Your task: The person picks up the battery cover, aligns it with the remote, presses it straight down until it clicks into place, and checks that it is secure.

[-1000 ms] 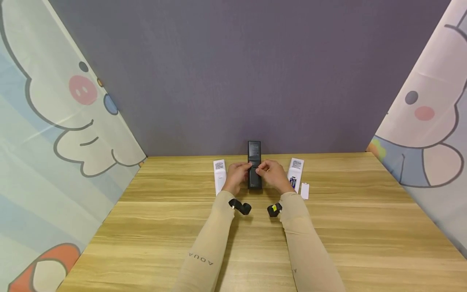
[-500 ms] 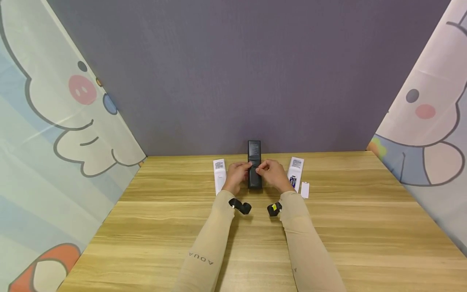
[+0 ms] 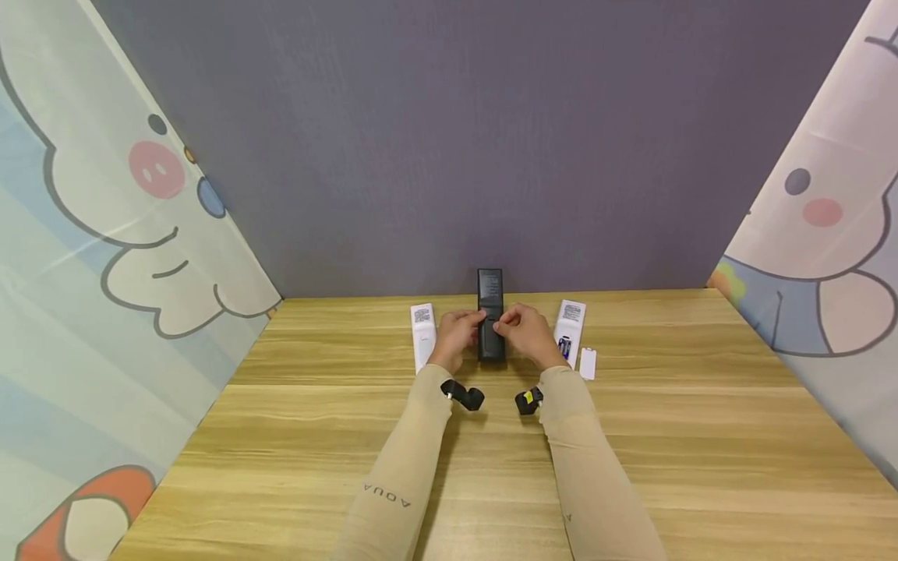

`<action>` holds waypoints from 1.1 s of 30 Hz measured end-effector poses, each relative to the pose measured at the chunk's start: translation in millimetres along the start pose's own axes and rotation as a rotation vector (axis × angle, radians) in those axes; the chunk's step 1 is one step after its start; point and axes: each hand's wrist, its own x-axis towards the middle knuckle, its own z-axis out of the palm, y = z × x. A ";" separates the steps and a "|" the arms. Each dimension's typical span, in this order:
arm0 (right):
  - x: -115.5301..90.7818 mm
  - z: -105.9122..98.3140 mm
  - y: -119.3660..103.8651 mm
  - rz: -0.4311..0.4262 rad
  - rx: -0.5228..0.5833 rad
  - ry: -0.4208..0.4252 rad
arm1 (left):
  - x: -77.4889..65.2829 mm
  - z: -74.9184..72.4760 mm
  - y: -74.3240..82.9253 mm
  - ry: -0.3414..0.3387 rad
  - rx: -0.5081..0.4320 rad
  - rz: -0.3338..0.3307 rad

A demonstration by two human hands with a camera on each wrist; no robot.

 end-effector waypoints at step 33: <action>-1.6 -2.4 -1.2 -0.018 0.086 -0.030 | 2.6 -5.0 2.5 -0.078 0.002 -0.027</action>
